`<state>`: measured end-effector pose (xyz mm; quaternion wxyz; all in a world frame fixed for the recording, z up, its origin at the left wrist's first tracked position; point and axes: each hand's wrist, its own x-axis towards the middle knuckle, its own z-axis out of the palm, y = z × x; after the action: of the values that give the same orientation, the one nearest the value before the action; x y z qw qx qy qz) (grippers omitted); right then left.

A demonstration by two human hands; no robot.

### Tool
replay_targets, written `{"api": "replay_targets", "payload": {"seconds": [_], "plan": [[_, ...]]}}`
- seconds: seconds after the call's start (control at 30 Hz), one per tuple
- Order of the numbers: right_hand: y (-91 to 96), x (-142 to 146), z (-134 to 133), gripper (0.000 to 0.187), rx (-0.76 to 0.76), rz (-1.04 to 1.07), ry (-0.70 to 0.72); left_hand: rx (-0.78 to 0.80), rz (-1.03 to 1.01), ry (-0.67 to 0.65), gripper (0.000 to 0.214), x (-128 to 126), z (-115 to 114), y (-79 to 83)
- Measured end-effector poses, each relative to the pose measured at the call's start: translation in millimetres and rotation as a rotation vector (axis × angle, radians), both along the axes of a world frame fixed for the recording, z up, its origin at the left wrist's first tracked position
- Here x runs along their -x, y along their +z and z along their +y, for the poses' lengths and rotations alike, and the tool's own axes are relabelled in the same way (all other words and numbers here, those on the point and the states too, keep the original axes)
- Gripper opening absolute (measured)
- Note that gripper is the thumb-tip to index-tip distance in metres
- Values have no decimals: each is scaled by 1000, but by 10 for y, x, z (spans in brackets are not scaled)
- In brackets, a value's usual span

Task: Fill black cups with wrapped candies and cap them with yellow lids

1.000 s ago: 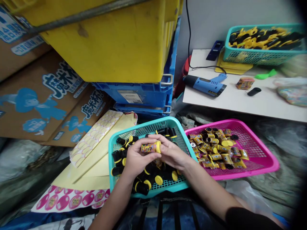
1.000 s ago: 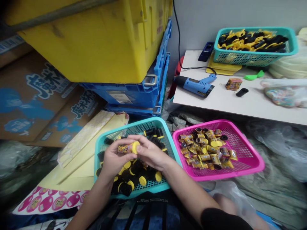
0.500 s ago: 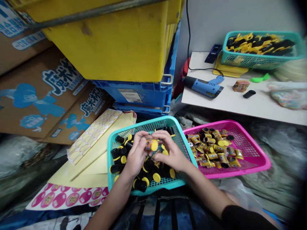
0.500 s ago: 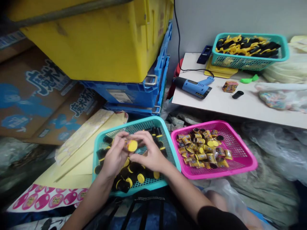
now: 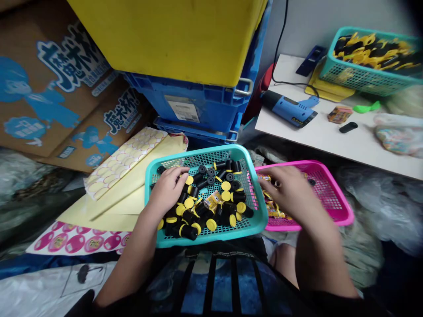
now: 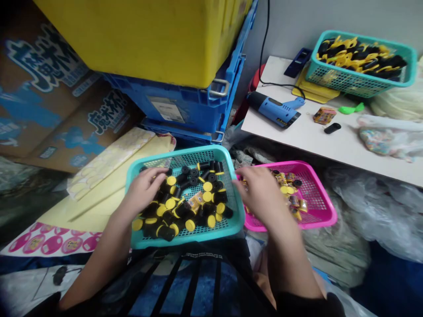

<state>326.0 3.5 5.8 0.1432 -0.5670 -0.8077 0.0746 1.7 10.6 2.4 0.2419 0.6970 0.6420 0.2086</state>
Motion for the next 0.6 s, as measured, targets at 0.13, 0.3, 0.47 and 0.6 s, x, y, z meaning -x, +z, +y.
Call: {"api": "replay_targets", "payload": {"seconds": [0.13,0.3,0.47,0.6], "plan": [[-234,743,224,37,150,-204,435,7,286,-113,36,87,28,-208],[-421,900,446,20,203,-341,589,17,406,-172,37,156,-64,-338],[-293,821,508,24,303,27,493,132,274,-460,26,-334,-102,-377],[-210,788,418,21,317,322,388,333,275,-460,36,-714,-16,-558]]}}
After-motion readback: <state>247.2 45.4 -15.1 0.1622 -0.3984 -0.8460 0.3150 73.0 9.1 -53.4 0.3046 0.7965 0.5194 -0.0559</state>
